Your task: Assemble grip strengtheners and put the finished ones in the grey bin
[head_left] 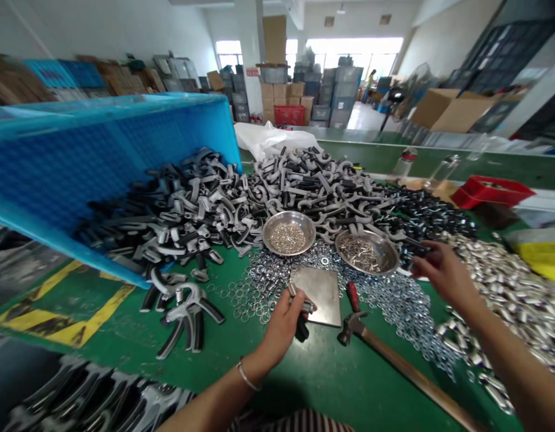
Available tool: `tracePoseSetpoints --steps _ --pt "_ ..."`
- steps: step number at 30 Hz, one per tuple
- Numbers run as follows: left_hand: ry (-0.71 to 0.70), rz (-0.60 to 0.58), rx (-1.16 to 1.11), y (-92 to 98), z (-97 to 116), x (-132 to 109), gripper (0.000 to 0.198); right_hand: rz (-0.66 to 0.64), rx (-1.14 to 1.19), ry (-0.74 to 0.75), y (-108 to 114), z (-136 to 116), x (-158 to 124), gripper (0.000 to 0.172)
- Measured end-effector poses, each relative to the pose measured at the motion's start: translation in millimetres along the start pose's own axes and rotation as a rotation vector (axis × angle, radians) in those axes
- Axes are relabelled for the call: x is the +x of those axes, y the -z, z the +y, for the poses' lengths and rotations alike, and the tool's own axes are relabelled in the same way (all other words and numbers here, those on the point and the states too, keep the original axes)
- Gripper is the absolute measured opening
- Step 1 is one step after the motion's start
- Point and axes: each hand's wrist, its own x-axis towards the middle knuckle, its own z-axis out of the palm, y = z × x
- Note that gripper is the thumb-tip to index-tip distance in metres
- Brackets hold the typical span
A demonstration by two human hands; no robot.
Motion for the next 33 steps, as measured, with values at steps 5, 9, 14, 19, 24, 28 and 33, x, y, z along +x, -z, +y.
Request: tracePoseSetpoints --steps 5,9,14,19,24,28,33 --pt "-0.021 -0.050 -0.067 -16.5 1 -8 0.038 -0.120 0.835 -0.008 -60 -93 -120 0.031" --pt "-0.008 -0.092 -0.098 -21.5 -1 -16 0.037 -0.030 0.855 0.041 -99 -120 -159 0.025" --pt "-0.047 -0.013 0.018 -11.1 5 -18 0.033 -0.091 0.401 0.313 -96 -101 -161 0.018" --pt "-0.050 -0.142 0.164 -2.8 20 -19 0.031 -0.196 0.227 0.586 -80 -88 -156 0.024" --pt "-0.149 -0.169 0.324 -0.4 27 -20 0.026 -0.316 0.260 0.706 -67 -91 -145 0.033" --pt "-0.281 -0.136 0.466 2.4 30 -20 0.018 -0.534 0.607 0.309 -70 -102 -150 0.013" --pt "-0.354 -0.216 0.536 5.5 37 -17 0.011 -0.984 1.209 -0.294 -81 -116 -163 0.034"
